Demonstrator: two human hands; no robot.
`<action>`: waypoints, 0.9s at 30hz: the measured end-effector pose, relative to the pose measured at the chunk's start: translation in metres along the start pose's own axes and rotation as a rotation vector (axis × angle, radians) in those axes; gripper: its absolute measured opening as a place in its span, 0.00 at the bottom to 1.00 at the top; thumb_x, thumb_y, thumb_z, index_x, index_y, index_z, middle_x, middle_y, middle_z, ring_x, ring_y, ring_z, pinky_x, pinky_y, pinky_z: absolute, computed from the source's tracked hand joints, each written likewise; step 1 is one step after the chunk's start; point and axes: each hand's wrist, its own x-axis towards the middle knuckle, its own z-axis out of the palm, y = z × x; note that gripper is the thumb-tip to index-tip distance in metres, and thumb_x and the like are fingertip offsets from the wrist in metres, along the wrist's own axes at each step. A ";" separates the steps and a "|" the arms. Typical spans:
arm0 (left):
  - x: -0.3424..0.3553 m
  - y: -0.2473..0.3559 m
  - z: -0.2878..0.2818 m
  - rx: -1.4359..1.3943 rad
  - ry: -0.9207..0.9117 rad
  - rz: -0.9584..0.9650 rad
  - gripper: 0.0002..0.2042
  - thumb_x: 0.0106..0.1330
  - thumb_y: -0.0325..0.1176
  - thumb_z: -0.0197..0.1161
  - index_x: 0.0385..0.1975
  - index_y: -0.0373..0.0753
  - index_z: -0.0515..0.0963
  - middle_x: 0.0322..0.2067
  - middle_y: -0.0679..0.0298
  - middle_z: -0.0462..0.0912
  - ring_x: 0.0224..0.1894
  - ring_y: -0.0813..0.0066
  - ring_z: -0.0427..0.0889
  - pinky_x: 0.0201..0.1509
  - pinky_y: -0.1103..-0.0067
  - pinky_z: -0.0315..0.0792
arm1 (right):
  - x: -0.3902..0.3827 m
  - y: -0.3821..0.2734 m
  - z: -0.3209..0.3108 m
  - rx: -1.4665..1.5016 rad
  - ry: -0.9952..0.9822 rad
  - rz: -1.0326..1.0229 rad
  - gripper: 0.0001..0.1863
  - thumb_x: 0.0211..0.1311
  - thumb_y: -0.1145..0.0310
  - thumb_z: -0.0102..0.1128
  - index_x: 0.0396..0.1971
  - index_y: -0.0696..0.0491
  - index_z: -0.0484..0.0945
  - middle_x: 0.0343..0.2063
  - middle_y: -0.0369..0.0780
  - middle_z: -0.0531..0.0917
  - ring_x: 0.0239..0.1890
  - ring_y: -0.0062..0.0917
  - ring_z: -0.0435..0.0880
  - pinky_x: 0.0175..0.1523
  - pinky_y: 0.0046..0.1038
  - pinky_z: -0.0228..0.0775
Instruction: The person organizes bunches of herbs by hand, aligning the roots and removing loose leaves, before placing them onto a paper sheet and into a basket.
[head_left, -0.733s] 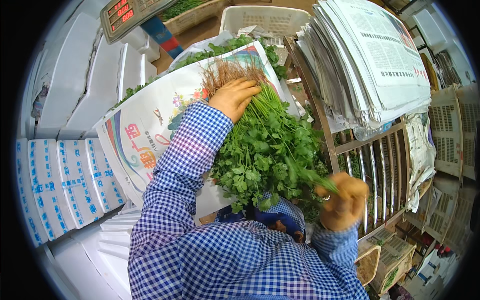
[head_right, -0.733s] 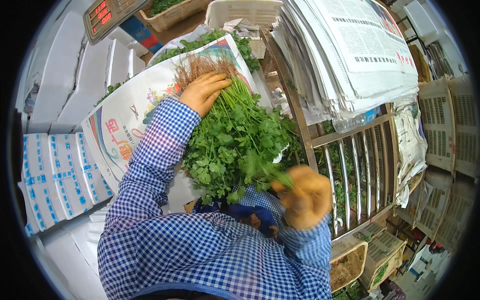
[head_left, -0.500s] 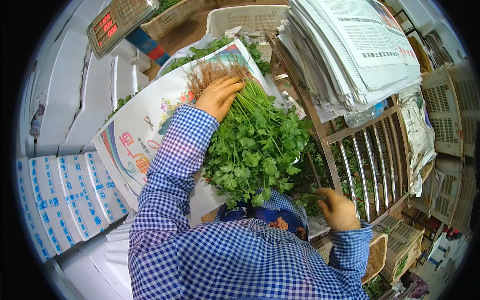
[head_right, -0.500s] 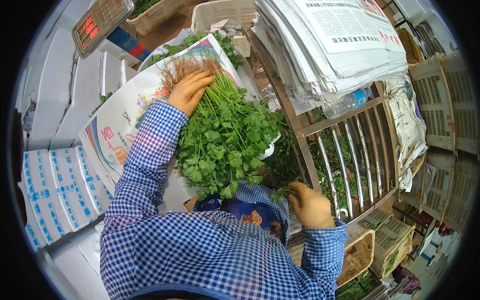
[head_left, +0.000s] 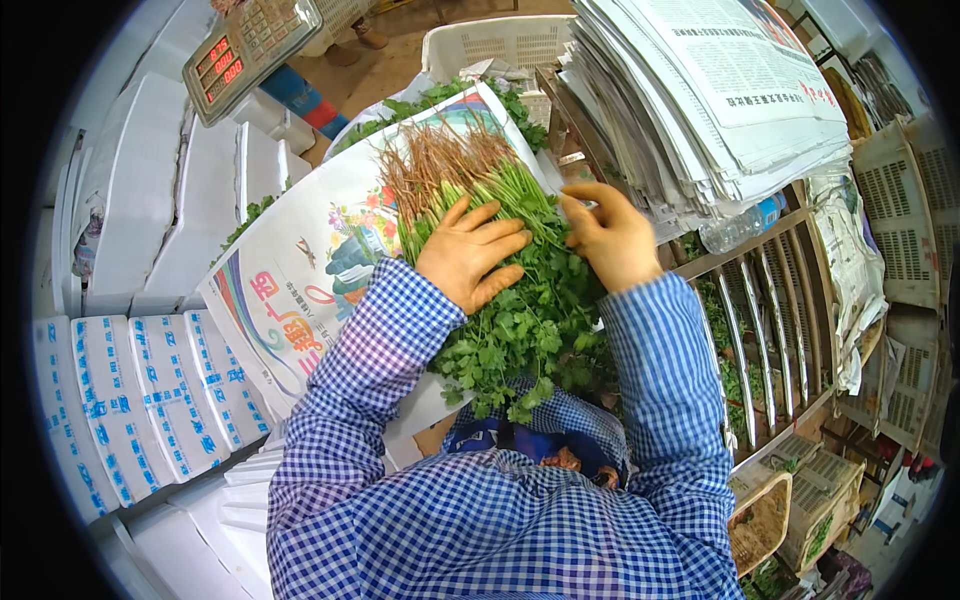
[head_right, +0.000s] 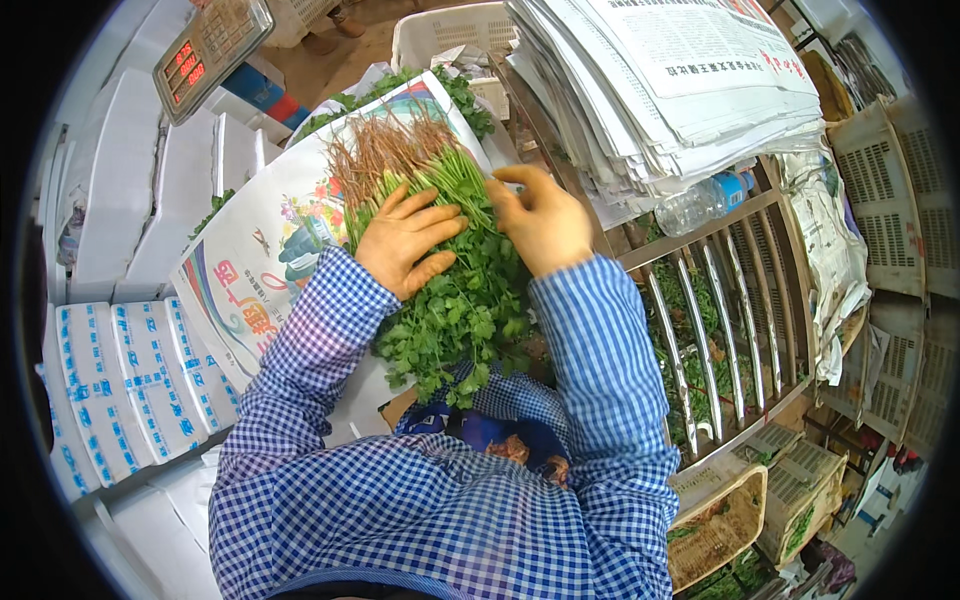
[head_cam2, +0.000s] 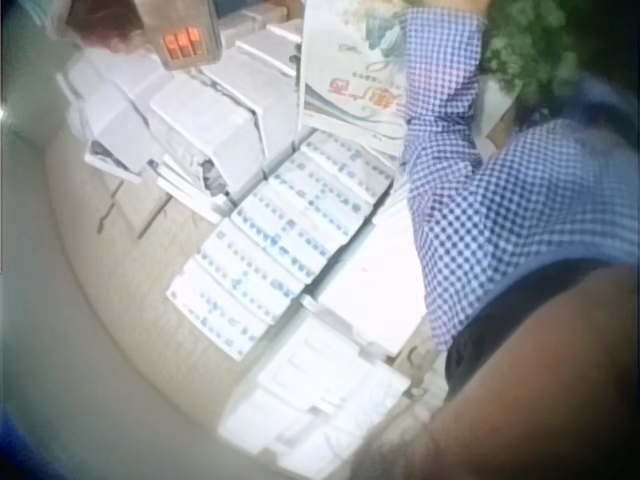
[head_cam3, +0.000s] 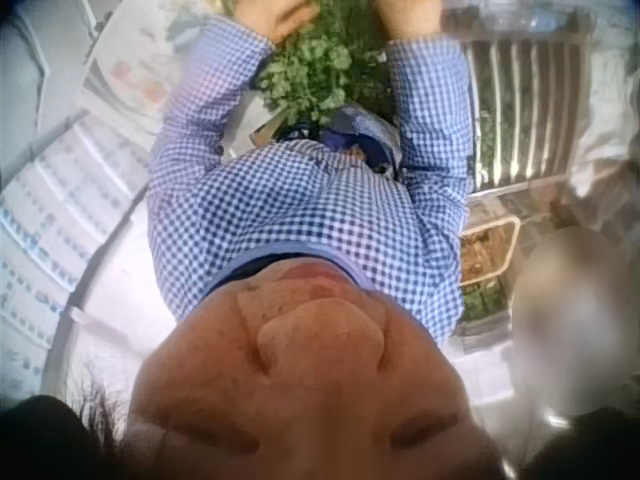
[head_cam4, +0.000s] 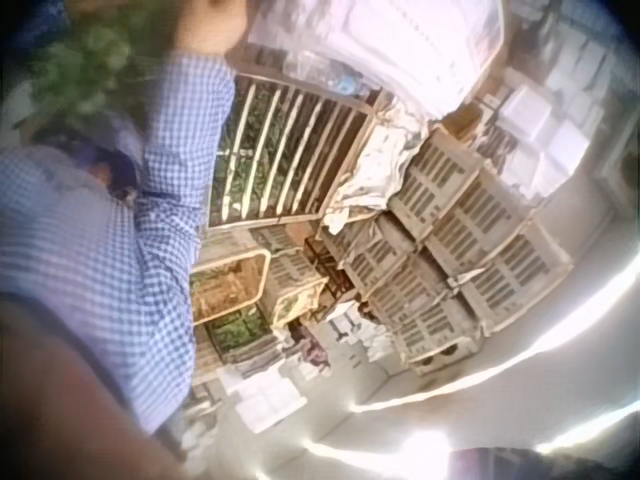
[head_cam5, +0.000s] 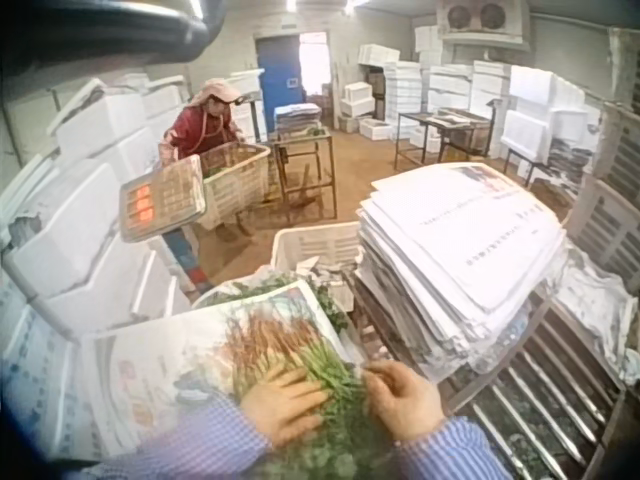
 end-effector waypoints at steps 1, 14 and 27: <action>0.004 0.005 -0.001 -0.005 0.006 -0.006 0.21 0.69 0.48 0.56 0.55 0.42 0.75 0.56 0.60 0.76 0.64 0.51 0.68 0.73 0.51 0.52 | 0.016 0.003 0.006 -0.143 0.003 -0.033 0.18 0.65 0.59 0.63 0.48 0.54 0.80 0.29 0.39 0.84 0.29 0.20 0.83 0.34 0.23 0.75; 0.008 0.012 0.000 -0.067 -0.095 -0.204 0.28 0.63 0.47 0.62 0.61 0.42 0.69 0.52 0.52 0.76 0.62 0.53 0.70 0.74 0.58 0.51 | 0.075 -0.040 0.057 -0.163 -0.197 -0.129 0.13 0.70 0.61 0.55 0.41 0.57 0.78 0.22 0.40 0.82 0.21 0.24 0.80 0.29 0.28 0.73; 0.017 0.003 -0.017 -0.069 0.021 -0.123 0.25 0.59 0.40 0.67 0.56 0.38 0.73 0.45 0.54 0.78 0.51 0.55 0.75 0.60 0.59 0.65 | -0.126 0.079 -0.097 0.442 -0.525 0.181 0.12 0.66 0.75 0.56 0.48 0.60 0.76 0.29 0.42 0.85 0.25 0.23 0.86 0.32 0.23 0.79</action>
